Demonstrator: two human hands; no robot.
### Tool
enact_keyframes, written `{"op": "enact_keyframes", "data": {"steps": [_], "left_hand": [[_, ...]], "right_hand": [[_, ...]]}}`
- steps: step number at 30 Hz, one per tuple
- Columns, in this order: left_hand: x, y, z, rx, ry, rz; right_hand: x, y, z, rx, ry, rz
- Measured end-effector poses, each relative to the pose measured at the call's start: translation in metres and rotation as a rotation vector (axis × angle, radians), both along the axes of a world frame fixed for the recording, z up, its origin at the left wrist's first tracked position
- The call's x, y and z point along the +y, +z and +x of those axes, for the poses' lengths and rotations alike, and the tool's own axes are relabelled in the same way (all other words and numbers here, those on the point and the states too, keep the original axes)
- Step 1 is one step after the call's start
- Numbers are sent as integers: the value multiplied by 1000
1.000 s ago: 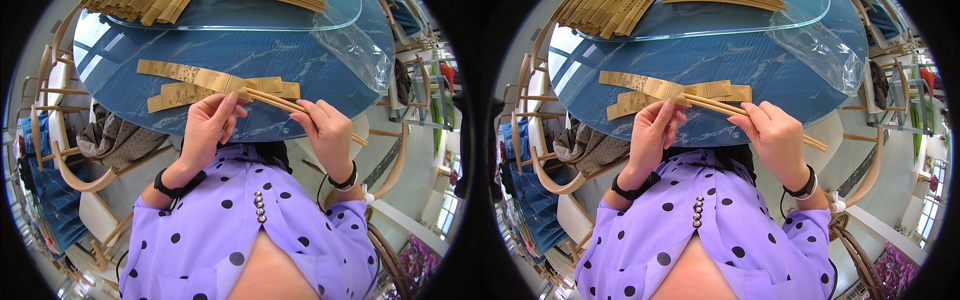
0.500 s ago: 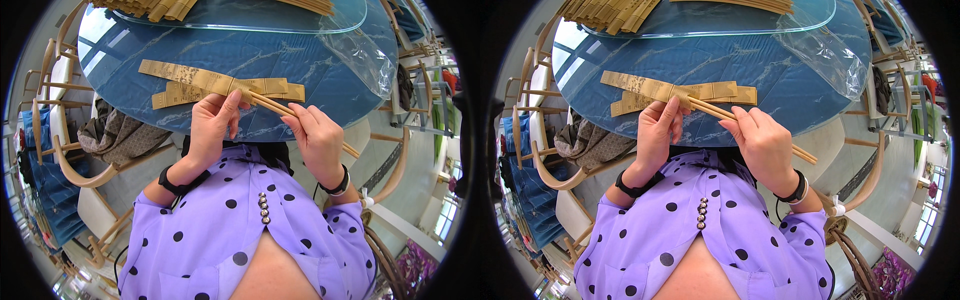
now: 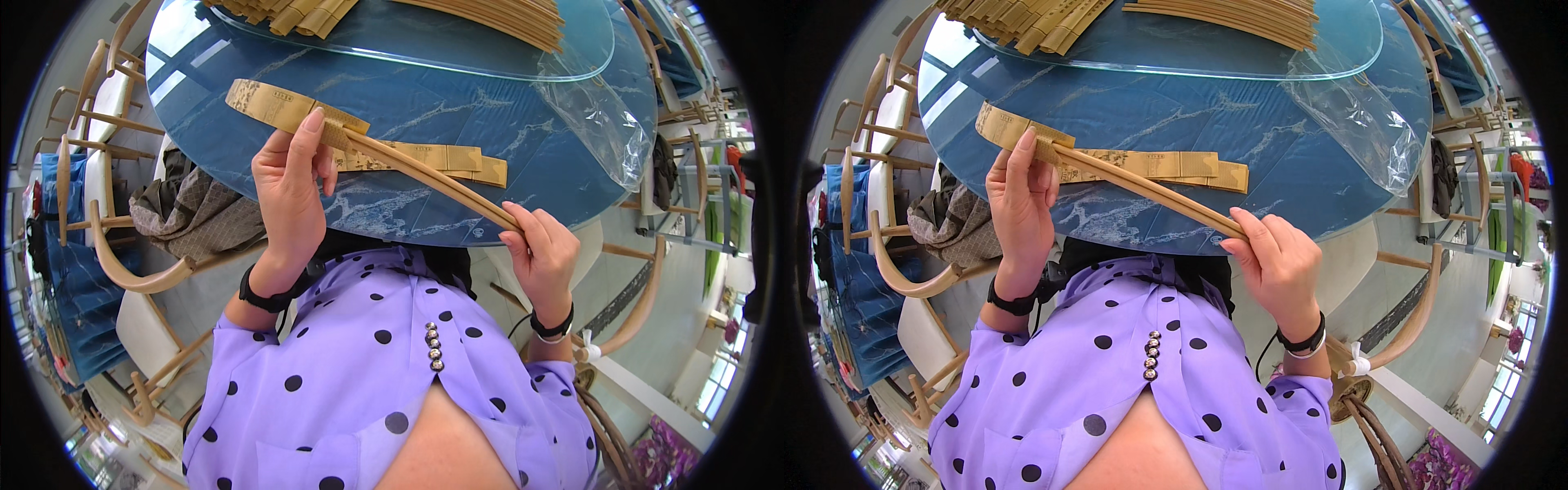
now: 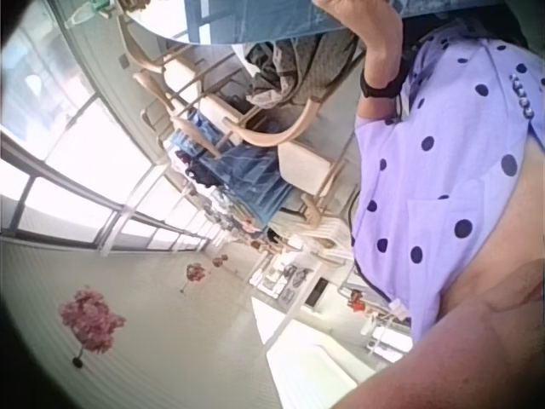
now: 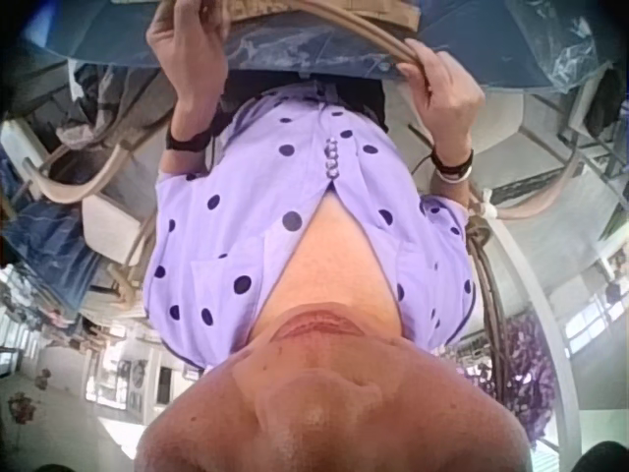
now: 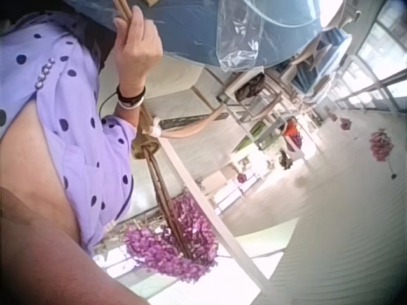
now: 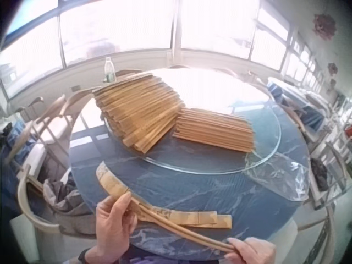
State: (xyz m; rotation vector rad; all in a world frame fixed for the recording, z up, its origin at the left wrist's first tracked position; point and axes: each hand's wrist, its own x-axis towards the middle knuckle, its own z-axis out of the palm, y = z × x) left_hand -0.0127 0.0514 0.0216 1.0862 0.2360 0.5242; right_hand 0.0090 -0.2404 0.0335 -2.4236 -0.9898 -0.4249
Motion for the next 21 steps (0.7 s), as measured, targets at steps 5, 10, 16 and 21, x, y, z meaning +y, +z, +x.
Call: {"op": "enact_keyframes", "data": {"steps": [5, 10, 16, 21], "left_hand": [[-8, 2, -7, 25, -154, -62], [-15, -1, -8, 62, -197, -16], [-11, -1, -7, 111, -202, 33], [-18, -7, -10, 112, -153, 77]], "right_hand": [[-25, -10, -12, -57, 43, 188], [-16, -11, -13, -75, -46, 391], [-19, -11, -17, -23, -145, 405], [-16, -10, -21, 18, -231, 371]]}}
